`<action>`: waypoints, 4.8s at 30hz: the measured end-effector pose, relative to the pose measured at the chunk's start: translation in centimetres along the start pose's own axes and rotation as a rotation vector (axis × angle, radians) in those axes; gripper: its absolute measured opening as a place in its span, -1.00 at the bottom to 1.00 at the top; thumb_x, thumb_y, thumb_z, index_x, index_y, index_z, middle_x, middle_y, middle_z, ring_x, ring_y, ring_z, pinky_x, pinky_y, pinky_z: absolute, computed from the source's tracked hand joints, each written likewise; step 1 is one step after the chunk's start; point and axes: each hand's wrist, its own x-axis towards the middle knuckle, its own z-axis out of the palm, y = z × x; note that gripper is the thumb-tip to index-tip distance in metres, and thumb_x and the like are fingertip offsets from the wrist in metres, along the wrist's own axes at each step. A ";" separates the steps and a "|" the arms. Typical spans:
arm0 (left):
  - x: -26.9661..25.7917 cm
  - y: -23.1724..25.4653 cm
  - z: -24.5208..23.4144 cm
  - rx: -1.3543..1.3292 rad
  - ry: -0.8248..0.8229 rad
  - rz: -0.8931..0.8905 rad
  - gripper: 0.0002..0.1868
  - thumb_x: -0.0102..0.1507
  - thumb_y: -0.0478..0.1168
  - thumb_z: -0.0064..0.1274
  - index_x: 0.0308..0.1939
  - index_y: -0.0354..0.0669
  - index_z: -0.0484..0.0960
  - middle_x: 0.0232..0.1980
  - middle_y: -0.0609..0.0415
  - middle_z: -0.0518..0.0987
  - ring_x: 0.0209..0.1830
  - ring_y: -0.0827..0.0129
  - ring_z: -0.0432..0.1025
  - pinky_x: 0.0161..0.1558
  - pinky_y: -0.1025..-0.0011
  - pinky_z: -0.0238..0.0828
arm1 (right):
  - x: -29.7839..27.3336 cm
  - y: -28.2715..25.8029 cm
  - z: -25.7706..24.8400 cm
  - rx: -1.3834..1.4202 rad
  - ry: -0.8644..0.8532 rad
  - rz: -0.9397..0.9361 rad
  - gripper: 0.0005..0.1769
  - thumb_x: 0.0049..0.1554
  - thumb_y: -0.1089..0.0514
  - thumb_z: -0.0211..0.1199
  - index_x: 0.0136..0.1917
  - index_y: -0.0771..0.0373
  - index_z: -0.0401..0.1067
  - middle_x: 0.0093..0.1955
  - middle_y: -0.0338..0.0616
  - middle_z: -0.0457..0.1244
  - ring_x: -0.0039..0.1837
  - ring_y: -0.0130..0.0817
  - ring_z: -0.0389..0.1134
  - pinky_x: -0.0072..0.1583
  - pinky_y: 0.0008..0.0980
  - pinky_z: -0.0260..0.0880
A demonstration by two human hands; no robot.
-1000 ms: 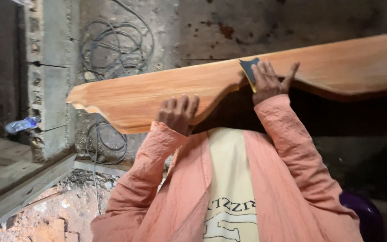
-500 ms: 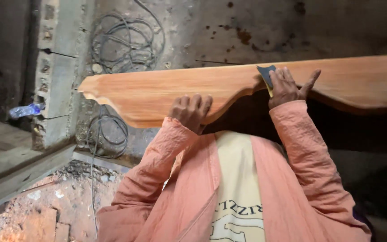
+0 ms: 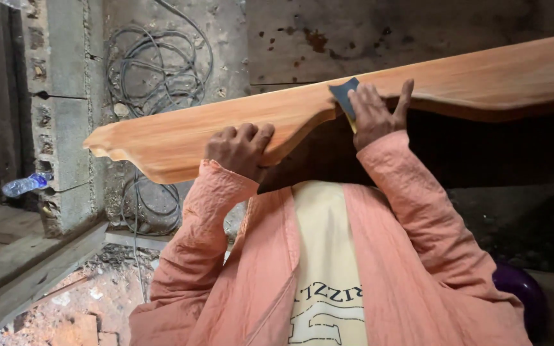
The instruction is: The person sands a long, curved wooden board using a sanding block. They hold the board with one hand and rub the sanding block along the edges and flat surfaces to smooth the wood.
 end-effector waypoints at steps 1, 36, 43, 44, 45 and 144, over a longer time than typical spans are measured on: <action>0.0 0.0 -0.1 -0.004 -0.004 0.004 -0.22 -0.16 0.15 0.32 0.15 0.18 0.55 -0.22 0.13 0.50 -0.35 0.05 0.53 -0.32 0.14 0.49 | 0.1 0.1 0.2 -0.001 -0.005 0.005 -0.57 0.26 0.29 0.09 0.30 0.07 0.61 0.23 -0.06 0.48 0.36 -0.22 0.47 0.60 0.37 -0.39; 0.8 -0.4 -1.1 -0.017 0.018 -0.025 -0.45 0.13 0.29 0.19 0.09 0.20 0.57 -0.18 0.18 0.59 -0.39 0.05 0.48 -0.44 0.11 0.38 | 1.0 13.4 11.7 0.031 -0.857 0.519 -0.40 0.01 -0.22 0.13 0.35 -0.51 0.38 0.64 0.61 -0.33 0.59 0.63 -0.17 0.49 -0.07 -0.13; 1.9 -1.6 -0.7 -0.018 0.043 -0.009 -0.48 0.07 0.30 0.23 0.03 0.29 0.62 -0.21 0.18 0.60 -0.39 0.08 0.49 -0.45 0.11 0.37 | 2.7 10.7 -2.3 -0.141 -0.338 -0.035 -0.21 -0.04 0.19 0.11 0.48 -0.18 0.37 0.20 -0.32 0.42 -0.06 -0.01 0.45 0.32 0.33 0.11; 2.4 -1.8 -1.0 0.003 0.014 -0.015 -0.43 0.04 0.37 0.24 0.03 0.33 0.62 -0.18 0.21 0.61 -0.34 0.09 0.52 -0.46 0.10 0.38 | 1.4 10.1 -1.6 -0.126 -0.371 -0.111 -0.24 -0.05 0.17 0.18 0.45 -0.06 0.40 0.43 -0.21 0.30 0.29 -0.08 0.32 0.40 0.39 -0.01; 2.4 -1.9 -1.2 0.023 -0.020 -0.025 -0.39 0.01 0.44 0.25 0.03 0.37 0.62 -0.16 0.24 0.61 -0.29 0.11 0.54 -0.46 0.08 0.38 | -0.2 9.2 -0.8 -0.105 -0.408 -0.190 -0.26 -0.07 0.15 0.26 0.42 0.06 0.43 0.67 -0.10 0.18 0.64 -0.15 0.19 0.49 0.45 -0.14; 5.6 -3.7 -3.9 -0.072 0.071 -0.025 -0.55 0.08 0.37 0.32 -0.12 0.32 0.73 -0.23 0.31 0.67 -0.33 0.16 0.56 -0.36 0.16 0.42 | 2.7 15.6 -5.3 -0.180 -0.416 0.026 -0.77 0.39 0.23 0.22 0.25 -0.07 0.52 0.14 -0.38 0.30 0.39 -0.07 0.39 0.58 0.64 -0.68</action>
